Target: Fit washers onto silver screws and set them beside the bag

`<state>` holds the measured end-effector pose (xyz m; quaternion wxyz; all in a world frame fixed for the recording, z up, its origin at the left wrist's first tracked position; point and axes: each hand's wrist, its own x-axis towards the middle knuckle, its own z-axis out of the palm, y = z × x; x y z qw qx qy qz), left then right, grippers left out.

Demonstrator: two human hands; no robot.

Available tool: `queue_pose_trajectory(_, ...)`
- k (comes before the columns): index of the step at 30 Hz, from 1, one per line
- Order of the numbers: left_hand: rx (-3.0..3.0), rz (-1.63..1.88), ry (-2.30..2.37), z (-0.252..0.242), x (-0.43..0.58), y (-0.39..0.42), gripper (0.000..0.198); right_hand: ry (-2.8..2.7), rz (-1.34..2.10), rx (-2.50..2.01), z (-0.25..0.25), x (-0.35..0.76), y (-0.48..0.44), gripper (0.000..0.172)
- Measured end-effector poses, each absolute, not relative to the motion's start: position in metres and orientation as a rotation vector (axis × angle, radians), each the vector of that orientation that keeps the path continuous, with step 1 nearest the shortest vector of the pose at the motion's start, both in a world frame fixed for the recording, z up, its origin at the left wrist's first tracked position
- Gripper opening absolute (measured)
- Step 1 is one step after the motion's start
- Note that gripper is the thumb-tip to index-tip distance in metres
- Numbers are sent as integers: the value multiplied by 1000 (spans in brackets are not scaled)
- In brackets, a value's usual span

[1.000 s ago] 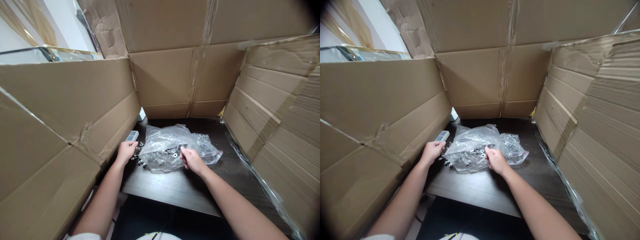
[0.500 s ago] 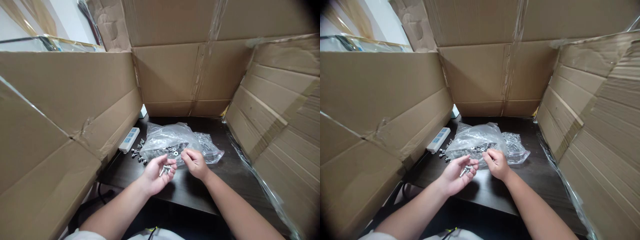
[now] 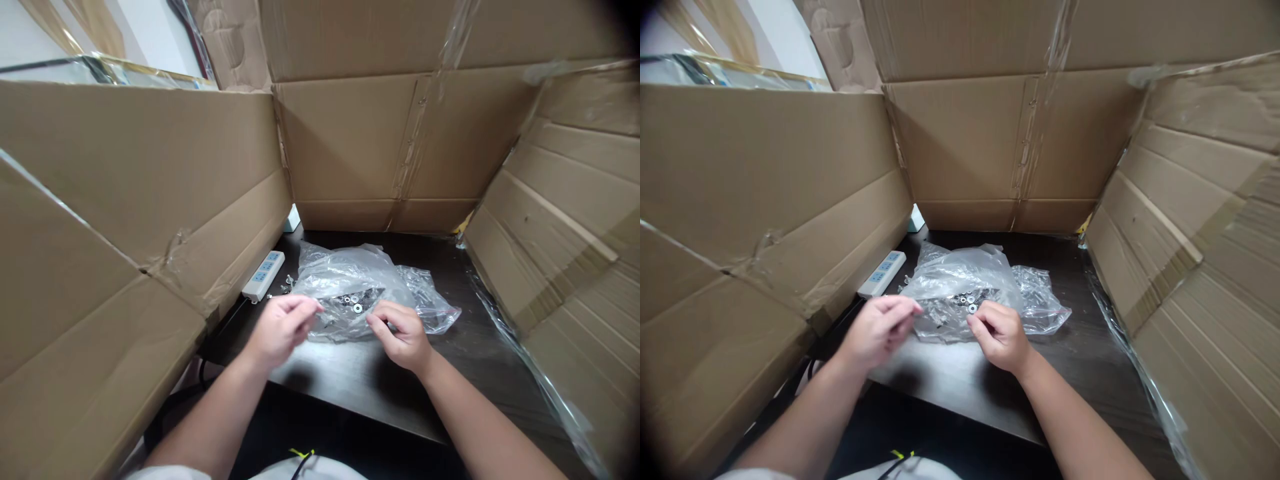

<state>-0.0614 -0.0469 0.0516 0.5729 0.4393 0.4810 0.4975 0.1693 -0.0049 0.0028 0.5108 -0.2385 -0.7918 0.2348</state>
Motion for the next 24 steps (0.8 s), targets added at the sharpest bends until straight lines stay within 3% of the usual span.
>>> queue_pose_trajectory(3, 1378, 1506, 1627, 58, -105, -22, 31, -1911, 571, -591, 2, 168, -6, 20)
queue_pose_trajectory(6, 1616, 1131, 2091, 50, -131, 17, 38, -1953, 571, -599, -1, 165, -7, 19)
queue_pose_trajectory(18, 1834, 463, 2176, 0, -140, 85, 16, -2028, 545, -685, -3, 166, -1, 24)
queue_pose_trajectory(24, 1956, 310, 2088, 3, -140, 86, 24, -2046, 547, -669, -2, 167, -3, 23)
